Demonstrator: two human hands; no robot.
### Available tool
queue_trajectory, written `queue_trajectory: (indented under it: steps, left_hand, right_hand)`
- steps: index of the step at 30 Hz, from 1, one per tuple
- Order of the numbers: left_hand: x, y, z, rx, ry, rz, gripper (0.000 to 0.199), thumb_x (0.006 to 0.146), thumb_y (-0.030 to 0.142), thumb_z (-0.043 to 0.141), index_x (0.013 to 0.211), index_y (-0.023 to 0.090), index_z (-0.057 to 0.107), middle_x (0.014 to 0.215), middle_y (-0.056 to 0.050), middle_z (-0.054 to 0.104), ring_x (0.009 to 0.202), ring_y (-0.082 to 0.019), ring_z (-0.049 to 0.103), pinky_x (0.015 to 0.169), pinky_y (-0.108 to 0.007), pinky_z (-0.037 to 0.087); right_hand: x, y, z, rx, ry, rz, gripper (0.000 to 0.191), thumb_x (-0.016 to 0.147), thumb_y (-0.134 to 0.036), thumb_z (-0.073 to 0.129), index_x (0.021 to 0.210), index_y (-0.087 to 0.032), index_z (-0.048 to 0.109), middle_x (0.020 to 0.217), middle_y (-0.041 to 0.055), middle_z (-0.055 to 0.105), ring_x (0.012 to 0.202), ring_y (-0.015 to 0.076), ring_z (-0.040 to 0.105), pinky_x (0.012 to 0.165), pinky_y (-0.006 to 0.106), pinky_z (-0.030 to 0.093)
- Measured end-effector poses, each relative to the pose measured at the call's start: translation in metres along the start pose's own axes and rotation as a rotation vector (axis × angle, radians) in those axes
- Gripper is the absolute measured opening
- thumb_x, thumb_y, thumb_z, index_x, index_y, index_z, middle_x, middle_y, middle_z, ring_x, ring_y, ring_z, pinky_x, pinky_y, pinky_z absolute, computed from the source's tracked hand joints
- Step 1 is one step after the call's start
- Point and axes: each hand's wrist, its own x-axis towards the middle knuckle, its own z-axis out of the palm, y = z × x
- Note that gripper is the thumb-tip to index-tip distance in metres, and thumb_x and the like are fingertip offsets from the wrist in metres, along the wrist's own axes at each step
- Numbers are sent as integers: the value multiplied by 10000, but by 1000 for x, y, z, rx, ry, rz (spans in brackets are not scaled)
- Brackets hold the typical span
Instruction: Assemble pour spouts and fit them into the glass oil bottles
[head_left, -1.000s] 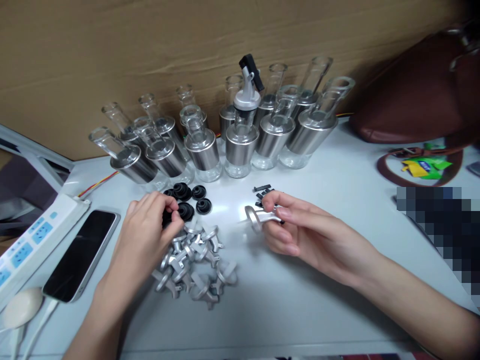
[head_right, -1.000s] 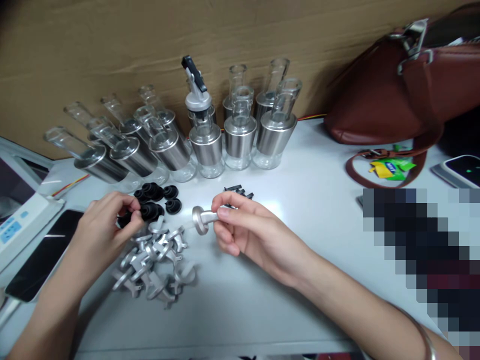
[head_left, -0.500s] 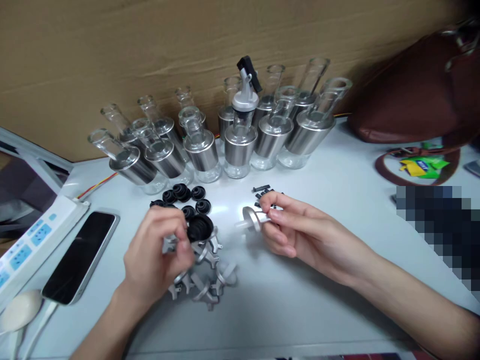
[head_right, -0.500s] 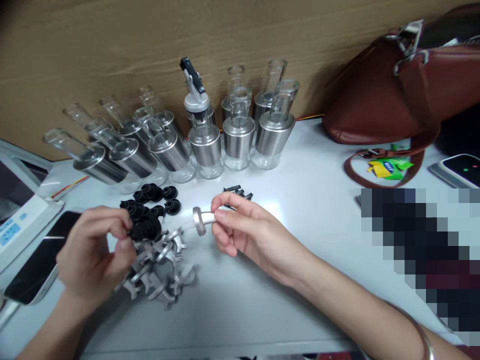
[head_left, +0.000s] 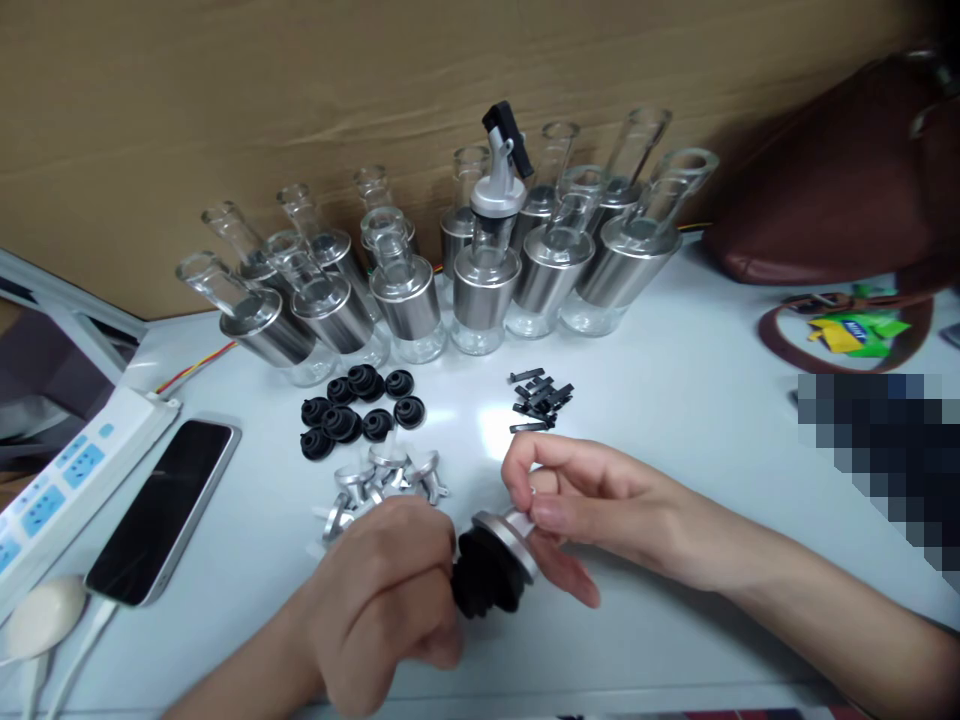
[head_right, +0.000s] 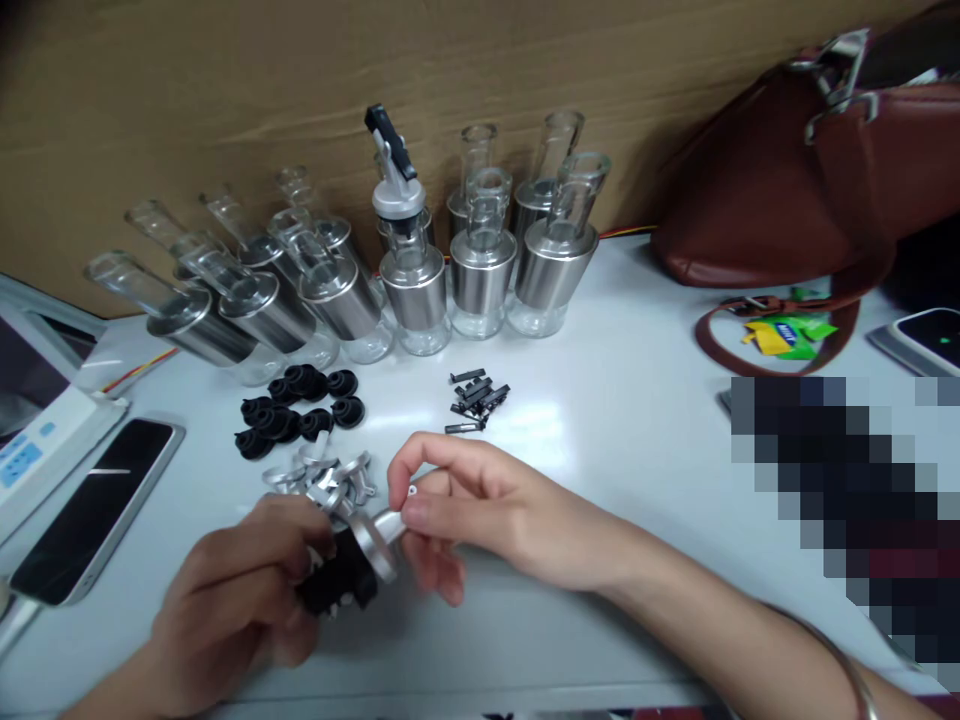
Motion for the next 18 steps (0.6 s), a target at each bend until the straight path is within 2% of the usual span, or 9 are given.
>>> queue_trajectory:
  steps: [2, 6, 9, 14, 18]
  left_hand:
    - [0, -1, 3, 1, 24, 9, 214, 871, 41, 485, 704, 173, 502, 745, -33, 602, 684, -141, 618, 615, -264, 553]
    - [1, -6, 8, 38, 159, 13, 67, 868, 71, 551, 900, 130, 549, 939, -75, 612, 882, -154, 677, 789, -238, 585]
    - [1, -7, 7, 134, 168, -6, 128, 873, 63, 584, 990, 114, 572, 979, -68, 636, 903, -128, 681, 846, -193, 570]
    - [6, -2, -2, 292, 121, -65, 137, 905, 79, 561, 976, 169, 636, 957, -43, 699, 854, -128, 700, 776, -207, 599]
    - [12, -2, -2, 201, 162, -88, 131, 894, 88, 587, 930, 195, 653, 864, -7, 727, 747, -121, 719, 696, -202, 622]
  right_hand:
    - [0, 0, -1, -10, 27, -31, 235, 901, -364, 627, 844, -169, 510, 615, -35, 609, 486, 53, 524, 497, 186, 380]
    - [0, -1, -3, 13, 76, -107, 172, 916, -311, 621, 906, -173, 518, 641, -39, 633, 539, 58, 575, 545, 190, 415]
    - [0, -2, -3, -13, 79, -121, 185, 909, -309, 631, 951, -161, 529, 688, -18, 661, 578, 69, 607, 573, 207, 440]
    - [-1, -2, -2, -47, 50, -105, 201, 892, -300, 654, 893, -164, 505, 756, 10, 695, 642, 87, 659, 603, 222, 451]
    - [-1, 0, -2, -81, 51, -97, 205, 900, -295, 642, 874, -171, 480, 746, 3, 697, 631, 80, 663, 589, 212, 437]
